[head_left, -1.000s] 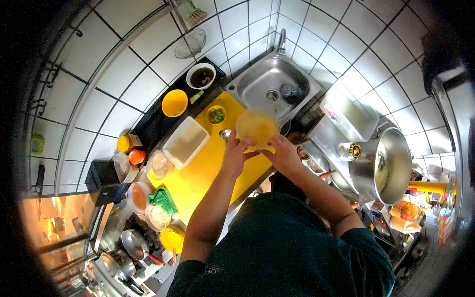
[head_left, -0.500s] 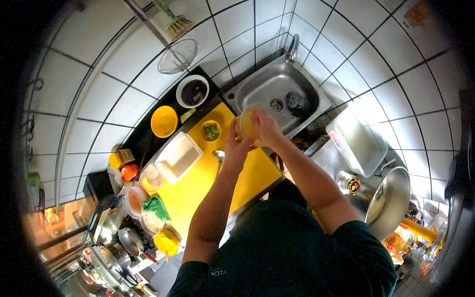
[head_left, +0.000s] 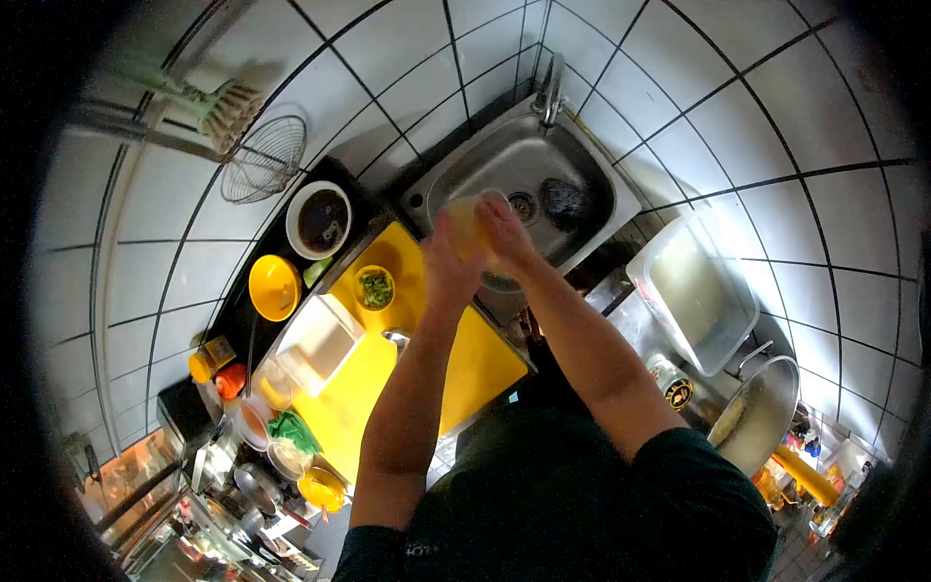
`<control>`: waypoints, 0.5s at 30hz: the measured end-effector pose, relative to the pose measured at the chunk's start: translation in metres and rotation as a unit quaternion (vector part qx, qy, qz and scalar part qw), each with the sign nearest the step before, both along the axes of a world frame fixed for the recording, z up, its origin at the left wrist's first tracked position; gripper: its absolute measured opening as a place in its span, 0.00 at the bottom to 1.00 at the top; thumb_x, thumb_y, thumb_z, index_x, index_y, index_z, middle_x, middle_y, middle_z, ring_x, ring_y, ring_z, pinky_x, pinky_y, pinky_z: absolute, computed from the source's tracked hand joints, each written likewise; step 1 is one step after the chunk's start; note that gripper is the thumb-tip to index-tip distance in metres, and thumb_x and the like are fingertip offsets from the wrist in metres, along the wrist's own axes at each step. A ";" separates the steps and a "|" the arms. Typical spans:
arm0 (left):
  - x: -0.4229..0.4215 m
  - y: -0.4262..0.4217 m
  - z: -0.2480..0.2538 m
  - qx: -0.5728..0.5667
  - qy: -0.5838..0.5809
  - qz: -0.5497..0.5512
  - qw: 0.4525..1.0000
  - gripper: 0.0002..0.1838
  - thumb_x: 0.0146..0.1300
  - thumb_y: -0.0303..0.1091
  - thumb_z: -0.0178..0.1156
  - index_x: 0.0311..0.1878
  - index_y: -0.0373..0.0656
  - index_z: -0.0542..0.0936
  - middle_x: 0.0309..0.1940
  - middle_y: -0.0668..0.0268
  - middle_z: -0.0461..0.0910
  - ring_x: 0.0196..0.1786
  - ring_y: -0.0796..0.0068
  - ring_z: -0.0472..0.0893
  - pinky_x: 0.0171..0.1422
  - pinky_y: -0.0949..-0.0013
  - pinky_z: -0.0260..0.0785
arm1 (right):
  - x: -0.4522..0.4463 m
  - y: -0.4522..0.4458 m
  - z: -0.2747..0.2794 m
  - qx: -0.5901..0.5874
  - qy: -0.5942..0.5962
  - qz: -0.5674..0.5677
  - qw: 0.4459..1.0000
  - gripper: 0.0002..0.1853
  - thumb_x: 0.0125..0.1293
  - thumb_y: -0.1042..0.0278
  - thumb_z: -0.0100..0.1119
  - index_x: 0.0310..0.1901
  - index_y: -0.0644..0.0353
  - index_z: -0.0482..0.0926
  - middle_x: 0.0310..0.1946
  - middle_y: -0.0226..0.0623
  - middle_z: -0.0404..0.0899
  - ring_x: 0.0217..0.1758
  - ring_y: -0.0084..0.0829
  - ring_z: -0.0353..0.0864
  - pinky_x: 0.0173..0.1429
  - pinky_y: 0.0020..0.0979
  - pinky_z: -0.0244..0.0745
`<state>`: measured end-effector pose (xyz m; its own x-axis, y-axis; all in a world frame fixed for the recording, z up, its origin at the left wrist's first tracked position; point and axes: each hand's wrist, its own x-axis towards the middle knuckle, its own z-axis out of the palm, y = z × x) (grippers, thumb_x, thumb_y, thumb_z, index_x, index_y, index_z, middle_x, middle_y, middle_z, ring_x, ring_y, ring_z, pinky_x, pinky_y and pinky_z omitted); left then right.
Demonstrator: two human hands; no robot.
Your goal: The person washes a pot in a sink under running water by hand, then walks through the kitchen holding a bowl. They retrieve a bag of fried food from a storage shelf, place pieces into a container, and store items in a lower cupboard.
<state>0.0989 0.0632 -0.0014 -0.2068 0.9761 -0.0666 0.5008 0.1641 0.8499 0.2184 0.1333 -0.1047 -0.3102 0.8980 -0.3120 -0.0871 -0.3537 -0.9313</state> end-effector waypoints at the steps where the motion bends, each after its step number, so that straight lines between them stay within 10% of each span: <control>1: 0.003 0.005 0.011 -0.020 0.015 -0.003 1.000 0.42 0.56 0.37 0.69 0.74 0.43 0.64 0.56 0.41 0.76 0.56 0.40 0.78 0.63 0.48 0.73 | 0.000 0.003 -0.005 -0.020 0.033 0.007 0.999 0.22 0.80 0.52 0.49 0.65 0.58 0.75 0.61 0.44 0.79 0.64 0.42 0.78 0.67 0.40 0.71; 15: 0.023 0.026 0.023 -0.097 0.140 0.008 0.985 0.45 0.57 0.40 0.68 0.78 0.47 0.61 0.58 0.42 0.72 0.58 0.42 0.77 0.64 0.50 0.74 | 0.003 0.001 0.003 -0.081 0.173 -0.081 0.978 0.25 0.80 0.52 0.51 0.66 0.63 0.72 0.61 0.43 0.77 0.63 0.37 0.77 0.67 0.37 0.72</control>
